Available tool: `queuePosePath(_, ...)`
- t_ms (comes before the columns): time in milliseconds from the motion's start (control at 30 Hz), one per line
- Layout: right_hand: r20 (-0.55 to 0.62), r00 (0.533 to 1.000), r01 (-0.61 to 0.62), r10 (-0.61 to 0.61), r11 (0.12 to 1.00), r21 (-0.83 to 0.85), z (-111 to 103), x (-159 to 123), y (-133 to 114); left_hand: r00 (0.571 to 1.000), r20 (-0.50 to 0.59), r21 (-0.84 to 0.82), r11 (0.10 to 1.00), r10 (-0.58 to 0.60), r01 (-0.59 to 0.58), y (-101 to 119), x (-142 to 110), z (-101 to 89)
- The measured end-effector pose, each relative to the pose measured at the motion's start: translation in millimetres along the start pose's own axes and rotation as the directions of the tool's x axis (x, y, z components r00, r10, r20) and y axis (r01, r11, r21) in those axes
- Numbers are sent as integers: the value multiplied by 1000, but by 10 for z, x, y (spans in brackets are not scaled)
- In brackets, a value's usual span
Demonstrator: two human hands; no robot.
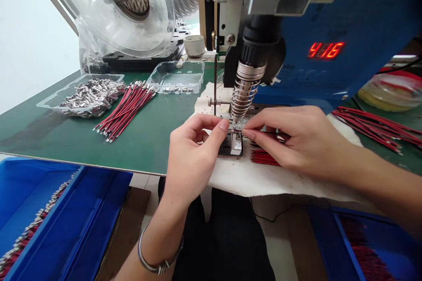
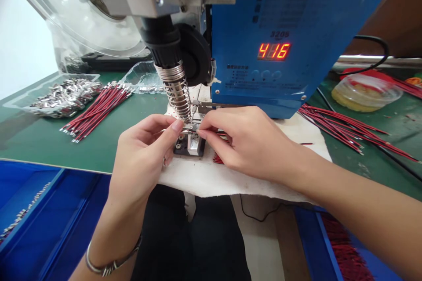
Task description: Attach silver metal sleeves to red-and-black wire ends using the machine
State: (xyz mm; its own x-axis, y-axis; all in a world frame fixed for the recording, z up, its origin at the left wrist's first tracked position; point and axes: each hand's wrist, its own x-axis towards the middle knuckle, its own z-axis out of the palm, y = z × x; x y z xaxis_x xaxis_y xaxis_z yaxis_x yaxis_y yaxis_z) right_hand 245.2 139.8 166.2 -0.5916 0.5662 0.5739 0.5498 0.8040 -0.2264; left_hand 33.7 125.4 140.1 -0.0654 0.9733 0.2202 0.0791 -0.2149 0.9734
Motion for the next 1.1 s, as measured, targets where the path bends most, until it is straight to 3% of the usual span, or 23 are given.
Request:
queuePosePath(500, 29, 995, 101, -100, 993, -57, -25, -1, 46, 1000, 12, 2, 1000, 22, -22, -28, 0, 8)
queuePosePath(1100, 38, 994, 105, -103, 992, -70, -36, 2, 53, 1000, 19, -45, 999, 20, -19, 15, -12, 14)
